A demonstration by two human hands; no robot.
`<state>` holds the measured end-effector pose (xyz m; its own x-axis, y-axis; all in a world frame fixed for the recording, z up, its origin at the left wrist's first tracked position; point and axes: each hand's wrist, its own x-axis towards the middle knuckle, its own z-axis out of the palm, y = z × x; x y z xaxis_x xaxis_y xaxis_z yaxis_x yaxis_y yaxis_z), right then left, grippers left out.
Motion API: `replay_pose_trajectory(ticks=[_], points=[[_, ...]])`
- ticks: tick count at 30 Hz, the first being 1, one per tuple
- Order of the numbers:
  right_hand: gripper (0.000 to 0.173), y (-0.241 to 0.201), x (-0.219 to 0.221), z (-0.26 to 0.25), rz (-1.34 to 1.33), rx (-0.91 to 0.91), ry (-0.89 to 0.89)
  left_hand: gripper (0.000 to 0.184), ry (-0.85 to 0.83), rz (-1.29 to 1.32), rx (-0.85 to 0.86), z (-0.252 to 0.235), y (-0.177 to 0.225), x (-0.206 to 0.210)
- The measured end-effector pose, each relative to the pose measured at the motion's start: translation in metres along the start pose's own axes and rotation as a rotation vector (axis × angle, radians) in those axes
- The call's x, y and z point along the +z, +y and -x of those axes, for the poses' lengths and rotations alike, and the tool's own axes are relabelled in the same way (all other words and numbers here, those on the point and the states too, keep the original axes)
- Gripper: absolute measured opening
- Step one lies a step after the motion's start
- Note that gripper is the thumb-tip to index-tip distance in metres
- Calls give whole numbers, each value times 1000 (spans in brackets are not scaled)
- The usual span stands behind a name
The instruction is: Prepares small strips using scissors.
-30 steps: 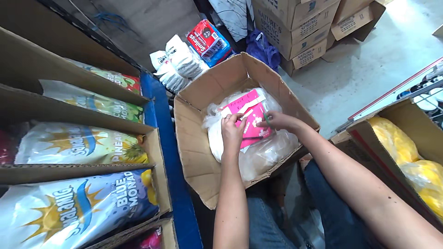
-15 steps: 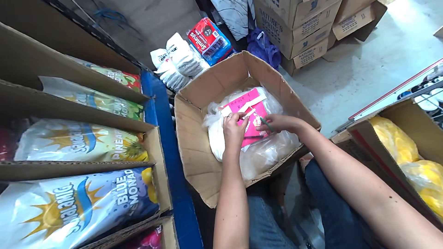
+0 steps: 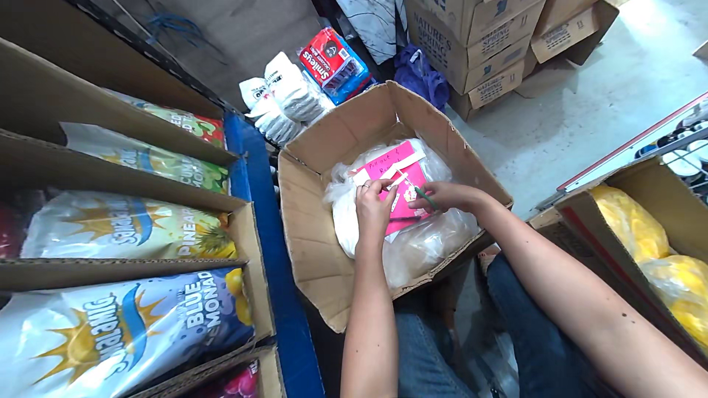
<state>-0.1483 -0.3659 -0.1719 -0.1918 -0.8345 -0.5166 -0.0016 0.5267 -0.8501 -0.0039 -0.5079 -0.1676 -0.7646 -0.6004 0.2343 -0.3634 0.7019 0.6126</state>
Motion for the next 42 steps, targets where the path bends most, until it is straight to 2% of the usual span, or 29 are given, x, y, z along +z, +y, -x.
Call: replay_pose_trajectory(ticks=[15,26,42], points=[[34,1,-1,0,-9,5,25,18,-4,-3,-4,1,1,1],[47,-4,2,4,-8,66,-15,19,39,-43,-79,0,3,-2],[45,-2,1,2,-21,52,-17,18,3,-2,-1,1,3,4]])
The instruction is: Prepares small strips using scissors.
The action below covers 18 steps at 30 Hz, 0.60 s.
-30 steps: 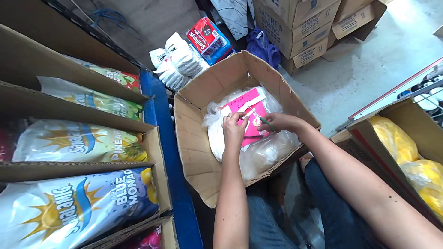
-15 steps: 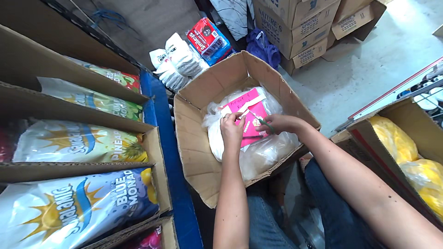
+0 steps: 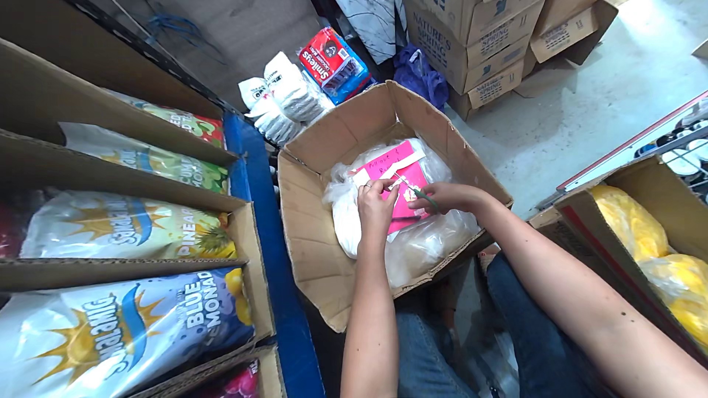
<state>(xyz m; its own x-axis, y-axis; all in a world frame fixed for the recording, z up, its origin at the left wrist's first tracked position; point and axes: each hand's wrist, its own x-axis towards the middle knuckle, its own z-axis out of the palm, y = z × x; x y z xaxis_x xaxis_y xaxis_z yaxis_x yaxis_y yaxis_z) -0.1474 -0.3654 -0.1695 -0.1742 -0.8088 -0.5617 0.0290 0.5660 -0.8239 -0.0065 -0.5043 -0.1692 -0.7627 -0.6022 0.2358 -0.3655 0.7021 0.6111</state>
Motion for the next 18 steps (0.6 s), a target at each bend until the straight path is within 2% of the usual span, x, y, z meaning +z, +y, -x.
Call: replay_pose_trajectory(ticks=[18], points=[[34,2,-2,-1,-13,-44,32,20,2,11,-47,-1,1,-3]])
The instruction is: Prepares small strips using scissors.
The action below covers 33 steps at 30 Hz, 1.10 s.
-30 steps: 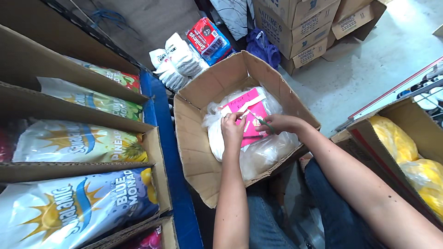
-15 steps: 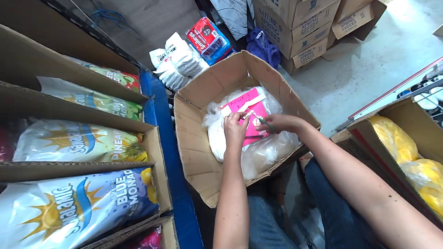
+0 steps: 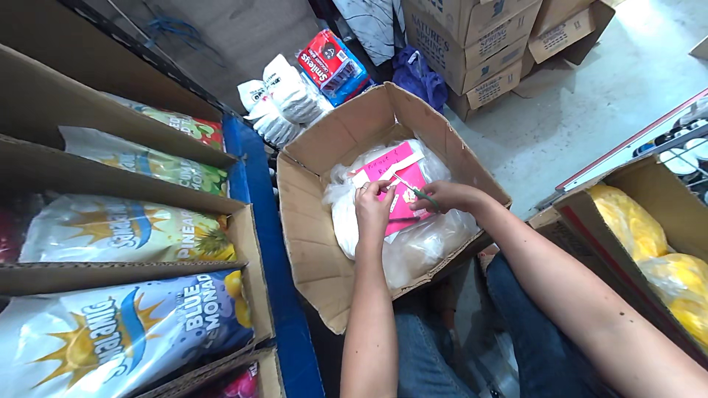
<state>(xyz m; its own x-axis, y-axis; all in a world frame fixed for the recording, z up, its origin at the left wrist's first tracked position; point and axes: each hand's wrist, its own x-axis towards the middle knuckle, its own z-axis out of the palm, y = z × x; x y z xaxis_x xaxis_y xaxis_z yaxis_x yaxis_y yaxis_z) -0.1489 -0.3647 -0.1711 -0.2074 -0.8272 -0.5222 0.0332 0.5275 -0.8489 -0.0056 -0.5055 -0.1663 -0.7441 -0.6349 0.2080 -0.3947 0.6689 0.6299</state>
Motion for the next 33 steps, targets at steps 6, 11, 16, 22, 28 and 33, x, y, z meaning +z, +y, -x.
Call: replay_pose_trajectory(ticks=[6,11,16,22,28,33], points=[[41,-7,3,6,9,40,-21,20,34,-2,-41,0,1,1],[41,-8,3,6,4,42,-32,19,59,-13,-45,0,-1,2],[42,-7,4,6,14,52,-40,21,66,-3,-43,0,1,2],[41,-6,3,5,6,32,-36,20,49,6,14,1,4,7],[39,-3,2,3,-14,18,-23,18,49,14,45,1,4,9],[37,-3,2,2,-10,-12,-11,20,23,26,19,2,4,6]])
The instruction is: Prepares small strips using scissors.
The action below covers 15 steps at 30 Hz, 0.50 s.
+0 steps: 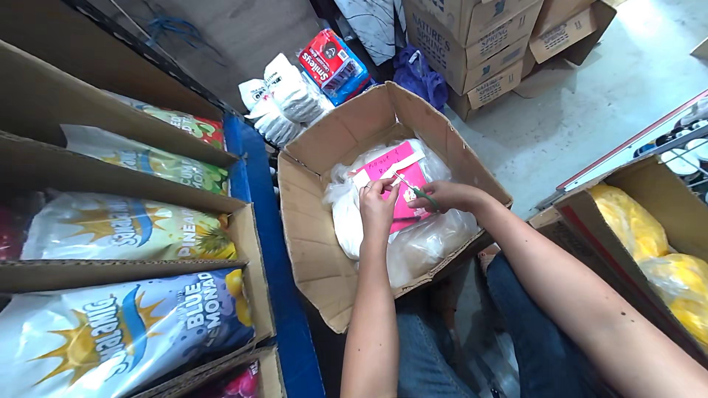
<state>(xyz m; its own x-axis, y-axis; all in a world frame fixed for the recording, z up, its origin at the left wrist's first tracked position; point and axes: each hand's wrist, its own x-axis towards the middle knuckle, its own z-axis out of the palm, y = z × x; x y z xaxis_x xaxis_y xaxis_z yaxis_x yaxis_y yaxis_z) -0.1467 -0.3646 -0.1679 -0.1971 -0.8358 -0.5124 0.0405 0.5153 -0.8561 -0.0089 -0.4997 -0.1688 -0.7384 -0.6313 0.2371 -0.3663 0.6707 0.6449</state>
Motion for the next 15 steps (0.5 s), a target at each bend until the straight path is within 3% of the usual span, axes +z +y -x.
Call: replay_pose_trajectory(ticks=[10,15], points=[[32,0,-1,0,-7,-3,3,21,3,-1,-33,0,1,-4],[41,-6,2,6,8,52,-27,19,25,-19,-61,-1,2,-3]])
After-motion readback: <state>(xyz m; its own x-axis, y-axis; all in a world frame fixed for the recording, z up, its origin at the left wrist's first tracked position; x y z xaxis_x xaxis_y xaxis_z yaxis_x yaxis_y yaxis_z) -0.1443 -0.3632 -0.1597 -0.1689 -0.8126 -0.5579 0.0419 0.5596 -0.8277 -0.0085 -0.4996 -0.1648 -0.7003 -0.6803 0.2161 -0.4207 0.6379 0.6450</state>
